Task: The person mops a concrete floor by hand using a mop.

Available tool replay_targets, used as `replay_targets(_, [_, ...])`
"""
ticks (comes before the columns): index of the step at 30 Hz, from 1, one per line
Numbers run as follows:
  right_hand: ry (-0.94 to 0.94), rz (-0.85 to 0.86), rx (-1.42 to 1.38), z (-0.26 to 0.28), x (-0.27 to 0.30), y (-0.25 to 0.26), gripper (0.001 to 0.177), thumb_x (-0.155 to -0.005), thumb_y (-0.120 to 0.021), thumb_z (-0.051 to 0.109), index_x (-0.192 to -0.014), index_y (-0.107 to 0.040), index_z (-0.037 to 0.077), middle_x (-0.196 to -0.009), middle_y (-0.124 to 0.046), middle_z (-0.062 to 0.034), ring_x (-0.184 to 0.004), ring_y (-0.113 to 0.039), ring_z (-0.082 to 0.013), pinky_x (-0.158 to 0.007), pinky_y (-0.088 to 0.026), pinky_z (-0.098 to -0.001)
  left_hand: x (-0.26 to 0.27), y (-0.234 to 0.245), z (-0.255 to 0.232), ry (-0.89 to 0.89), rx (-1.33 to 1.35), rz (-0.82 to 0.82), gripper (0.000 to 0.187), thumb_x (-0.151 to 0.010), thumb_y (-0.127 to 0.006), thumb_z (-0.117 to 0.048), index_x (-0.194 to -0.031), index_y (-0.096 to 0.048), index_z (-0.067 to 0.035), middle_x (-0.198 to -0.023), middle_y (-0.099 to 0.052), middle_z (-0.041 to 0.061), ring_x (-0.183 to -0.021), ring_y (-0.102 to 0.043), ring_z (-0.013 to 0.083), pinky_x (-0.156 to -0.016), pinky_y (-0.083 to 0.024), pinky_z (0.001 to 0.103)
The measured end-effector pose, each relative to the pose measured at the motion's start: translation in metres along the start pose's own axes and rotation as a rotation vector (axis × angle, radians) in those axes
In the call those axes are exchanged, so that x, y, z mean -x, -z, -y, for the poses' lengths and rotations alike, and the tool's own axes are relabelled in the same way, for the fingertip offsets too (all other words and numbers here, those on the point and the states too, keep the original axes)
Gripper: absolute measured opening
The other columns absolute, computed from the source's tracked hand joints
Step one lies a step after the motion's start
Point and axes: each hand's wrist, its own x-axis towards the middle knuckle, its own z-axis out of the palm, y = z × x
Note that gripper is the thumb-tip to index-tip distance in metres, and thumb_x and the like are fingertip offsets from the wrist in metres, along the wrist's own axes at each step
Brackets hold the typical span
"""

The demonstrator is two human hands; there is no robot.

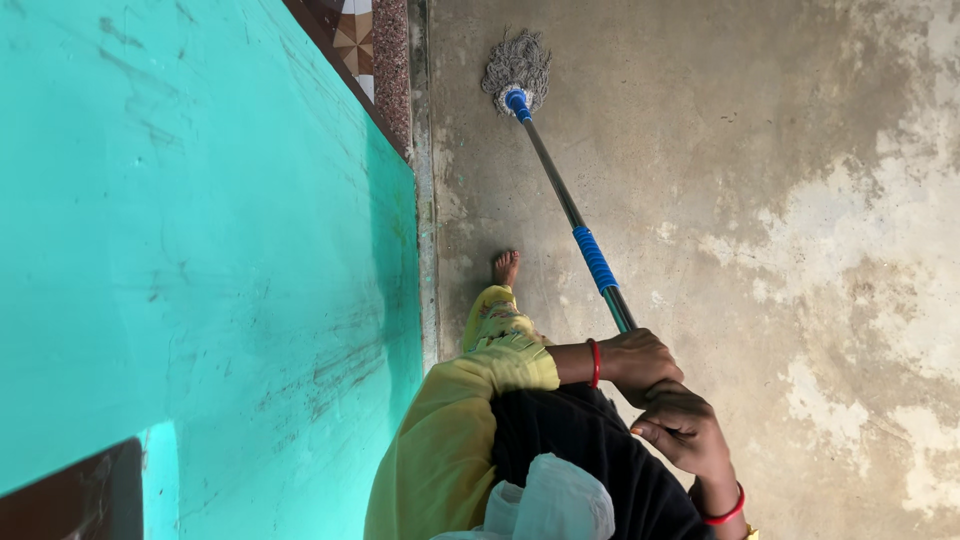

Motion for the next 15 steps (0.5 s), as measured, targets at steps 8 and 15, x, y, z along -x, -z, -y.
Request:
replay_targets(8, [0.071,-0.015,-0.014,-0.036,-0.096,-0.015,0.012,-0.074,-0.083,0.011,-0.07,-0.074,0.004,-0.062,-0.068,-0.0052,-0.065,-0.068,-0.0233,-0.064,-0.056,-0.035,0.006,0.029,0.102,-0.078,-0.012,-0.146,0.022,-0.06,-0.073,-0.029,-0.06,-0.056,-0.016,-0.06,-0.064,0.003,-0.061,-0.068,0.0266,-0.06,-0.053,0.042])
replay_targets(15, [0.077,0.011,0.079,-0.112,-0.246,-0.032,0.019,-0.075,-0.086,0.012,-0.068,-0.071,0.002,-0.065,-0.068,-0.0099,-0.064,-0.067,-0.0235,-0.061,-0.055,-0.0362,0.001,0.114,0.246,-0.015,-0.091,-0.062,0.045,-0.087,-0.07,-0.038,-0.052,-0.053,-0.015,-0.046,-0.057,0.005,-0.043,-0.061,0.0245,-0.054,-0.052,0.041])
